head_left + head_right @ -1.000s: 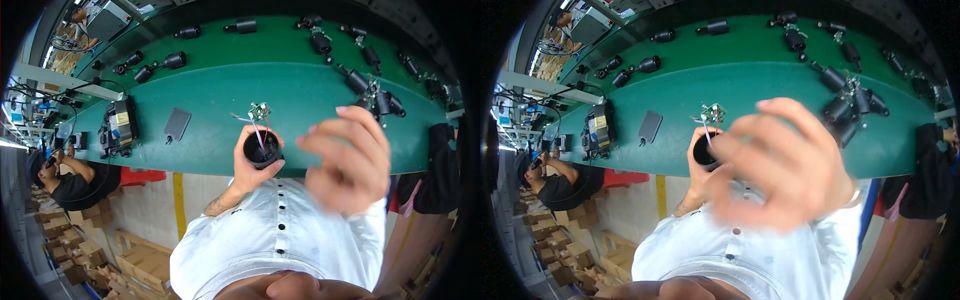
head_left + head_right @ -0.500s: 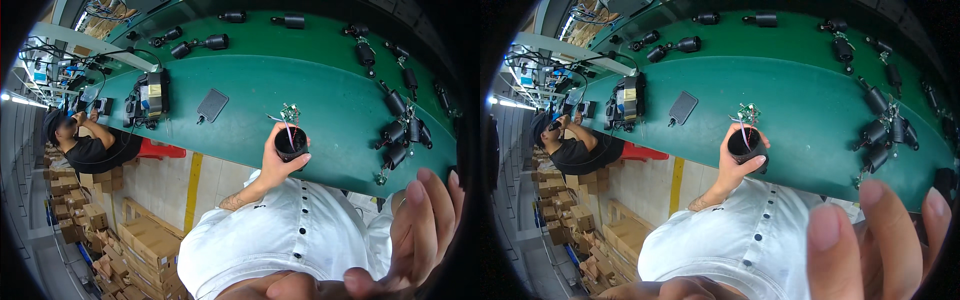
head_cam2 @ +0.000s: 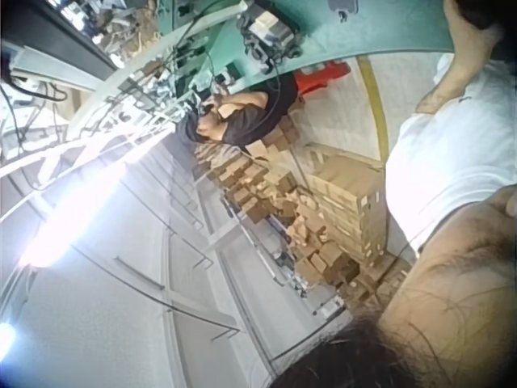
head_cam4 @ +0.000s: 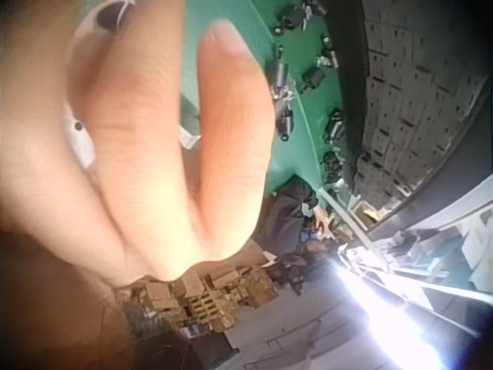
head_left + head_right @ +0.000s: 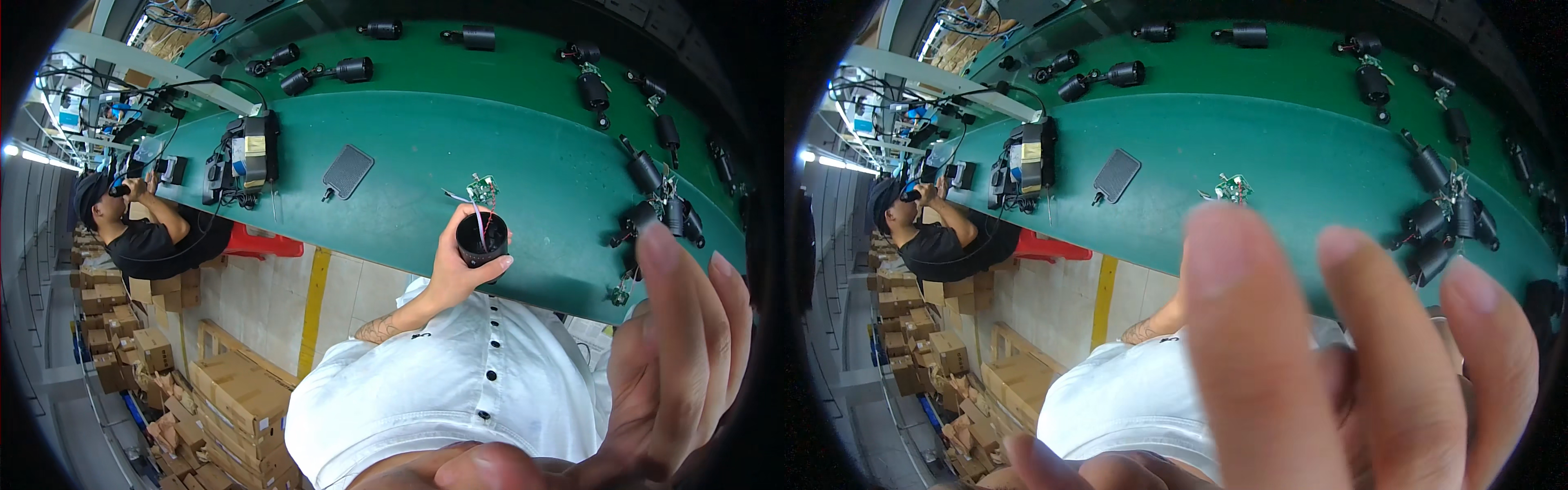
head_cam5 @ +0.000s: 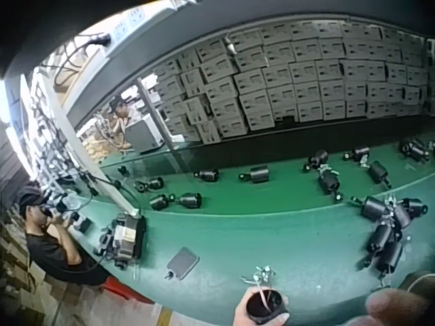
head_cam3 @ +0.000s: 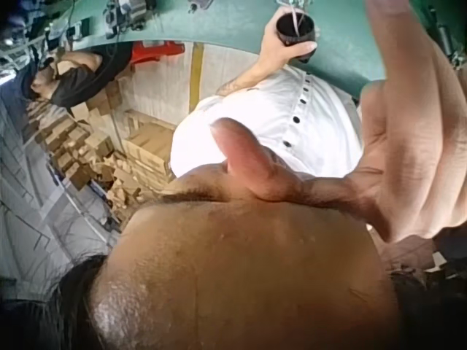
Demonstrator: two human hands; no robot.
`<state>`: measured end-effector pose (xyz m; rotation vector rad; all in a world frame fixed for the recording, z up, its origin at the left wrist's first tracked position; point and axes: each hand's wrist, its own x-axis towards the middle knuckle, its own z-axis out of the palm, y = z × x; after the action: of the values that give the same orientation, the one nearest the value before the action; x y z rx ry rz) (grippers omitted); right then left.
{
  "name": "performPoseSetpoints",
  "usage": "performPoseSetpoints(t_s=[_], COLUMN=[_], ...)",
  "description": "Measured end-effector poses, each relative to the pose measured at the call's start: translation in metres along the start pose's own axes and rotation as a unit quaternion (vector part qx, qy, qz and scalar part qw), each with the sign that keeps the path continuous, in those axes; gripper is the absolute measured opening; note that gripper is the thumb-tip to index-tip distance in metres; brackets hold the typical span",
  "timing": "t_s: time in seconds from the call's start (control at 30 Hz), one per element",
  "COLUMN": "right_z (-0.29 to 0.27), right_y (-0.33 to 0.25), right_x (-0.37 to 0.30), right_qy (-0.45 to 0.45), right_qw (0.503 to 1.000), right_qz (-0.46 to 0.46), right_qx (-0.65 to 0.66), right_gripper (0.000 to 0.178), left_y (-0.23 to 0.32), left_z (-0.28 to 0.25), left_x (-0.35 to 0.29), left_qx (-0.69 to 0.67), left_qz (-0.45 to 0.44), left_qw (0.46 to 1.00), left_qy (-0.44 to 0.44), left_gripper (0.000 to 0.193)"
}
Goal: Assembling electronic components by inserting circuit boards into plastic housings and connecting wires.
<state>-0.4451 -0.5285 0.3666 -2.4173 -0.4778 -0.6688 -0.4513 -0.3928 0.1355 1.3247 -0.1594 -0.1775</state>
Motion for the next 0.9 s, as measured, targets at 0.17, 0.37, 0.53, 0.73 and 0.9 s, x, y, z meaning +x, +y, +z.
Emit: performPoseSetpoints(t_s=[0.17,0.37,0.53,0.73,0.9], right_z=[0.001,-0.027,-0.016,-0.073,-0.088], right_y=[0.008,0.013,-0.003,0.044,0.049], right_x=[0.001,-0.045,-0.021,-0.116,-0.138], right_qy=[-0.015,-0.030,-0.035,-0.044,-0.041], right_qw=[0.999,0.998,0.993,0.991,0.986], right_qz=[0.005,0.001,0.020,0.008,0.031], right_qx=[-0.038,-0.063,-0.109,-0.124,-0.160], right_gripper=[0.040,0.043,0.044,0.047,0.046], left_y=[0.003,0.006,0.005,0.008,0.006], left_z=[0.003,-0.001,-0.001,-0.002,-0.002], left_x=[0.005,0.001,0.005,0.001,0.002], left_qx=[0.011,0.009,-0.010,0.002,-0.001], left_qz=[0.027,0.034,0.023,0.026,0.031], left_qw=[0.999,0.999,0.999,1.000,0.999], left_qy=[-0.027,-0.016,-0.033,-0.015,-0.021], left_gripper=[0.050,0.050,0.049,0.048,0.048])
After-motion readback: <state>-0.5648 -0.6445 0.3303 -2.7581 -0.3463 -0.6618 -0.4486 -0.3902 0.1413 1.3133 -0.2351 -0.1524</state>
